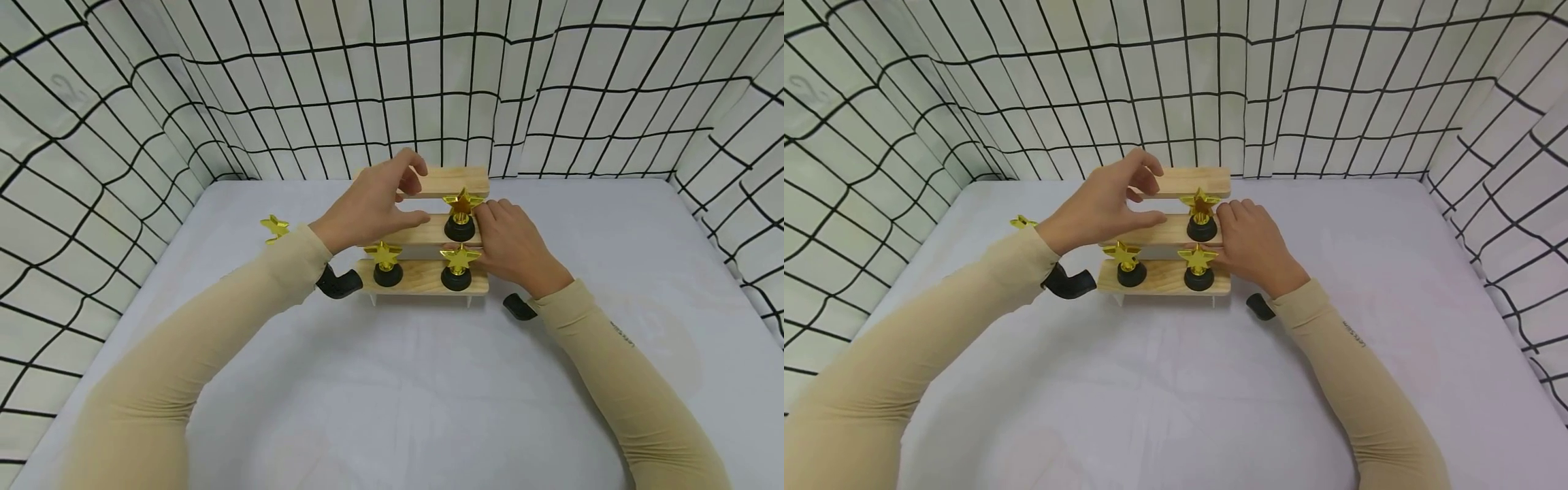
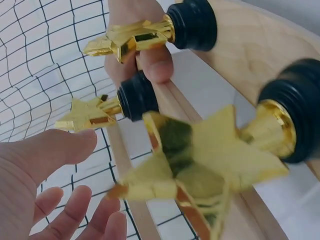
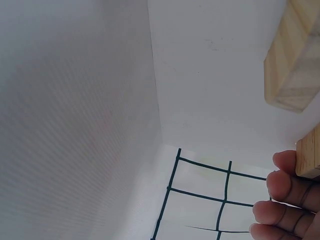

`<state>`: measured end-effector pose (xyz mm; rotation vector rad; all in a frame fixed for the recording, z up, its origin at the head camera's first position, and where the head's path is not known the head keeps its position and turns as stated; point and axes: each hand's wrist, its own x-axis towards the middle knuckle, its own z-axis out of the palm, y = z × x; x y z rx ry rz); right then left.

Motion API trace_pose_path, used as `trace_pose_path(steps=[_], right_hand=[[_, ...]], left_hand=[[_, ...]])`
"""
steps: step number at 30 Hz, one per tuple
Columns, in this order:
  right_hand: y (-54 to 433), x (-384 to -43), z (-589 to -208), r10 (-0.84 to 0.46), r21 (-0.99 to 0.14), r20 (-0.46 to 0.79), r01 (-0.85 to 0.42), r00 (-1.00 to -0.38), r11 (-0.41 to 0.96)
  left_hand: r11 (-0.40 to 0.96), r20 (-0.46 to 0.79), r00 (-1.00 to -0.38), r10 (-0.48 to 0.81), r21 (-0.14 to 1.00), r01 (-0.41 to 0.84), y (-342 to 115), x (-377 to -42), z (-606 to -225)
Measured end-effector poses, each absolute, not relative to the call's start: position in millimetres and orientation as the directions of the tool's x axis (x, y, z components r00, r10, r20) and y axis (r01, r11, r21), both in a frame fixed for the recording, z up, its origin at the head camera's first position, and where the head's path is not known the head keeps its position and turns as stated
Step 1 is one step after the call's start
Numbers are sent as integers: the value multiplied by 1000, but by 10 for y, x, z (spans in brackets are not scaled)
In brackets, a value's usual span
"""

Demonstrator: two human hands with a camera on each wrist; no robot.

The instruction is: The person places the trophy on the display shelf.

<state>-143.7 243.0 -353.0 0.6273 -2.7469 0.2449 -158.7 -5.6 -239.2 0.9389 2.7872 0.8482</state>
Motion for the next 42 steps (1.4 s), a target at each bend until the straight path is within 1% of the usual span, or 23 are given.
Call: trace_pose_path(steps=[6, 11, 17, 19, 24, 33, 42], right_hand=[[2433, -1444, -3556, -402, -89, 385, -467, -831, 880], [2429, -1443, -3555, -401, -87, 383, -464, -832, 881], [2427, -1440, -3558, -400, -80, 401, -466, -824, 881], [2421, -1440, -3554, -393, -84, 388, -457, -834, 886], [2412, -1429, -3535, -379, -91, 354, -435, -855, 896], [2425, -1426, -3551, -388, -94, 384, -454, -837, 886], [2402, -1415, -3534, -385, -99, 368, -447, -847, 889]], left_hand=[[691, 108, -835, 540, 511, 512, -239, -1591, -2350], [699, 149, -852, 501, 510, 500, -421, -1604, -2311], [711, 222, -850, 477, 472, 522, -657, -1643, -2287], [719, 240, -852, 465, 459, 522, -739, -1647, -2275], [752, 262, -877, 403, 452, 480, -947, -1635, -2254], [776, 257, -919, 299, 496, 391, -1324, -1607, -2344], [793, 270, -932, 241, 499, 349, -1641, -1541, -2492]])
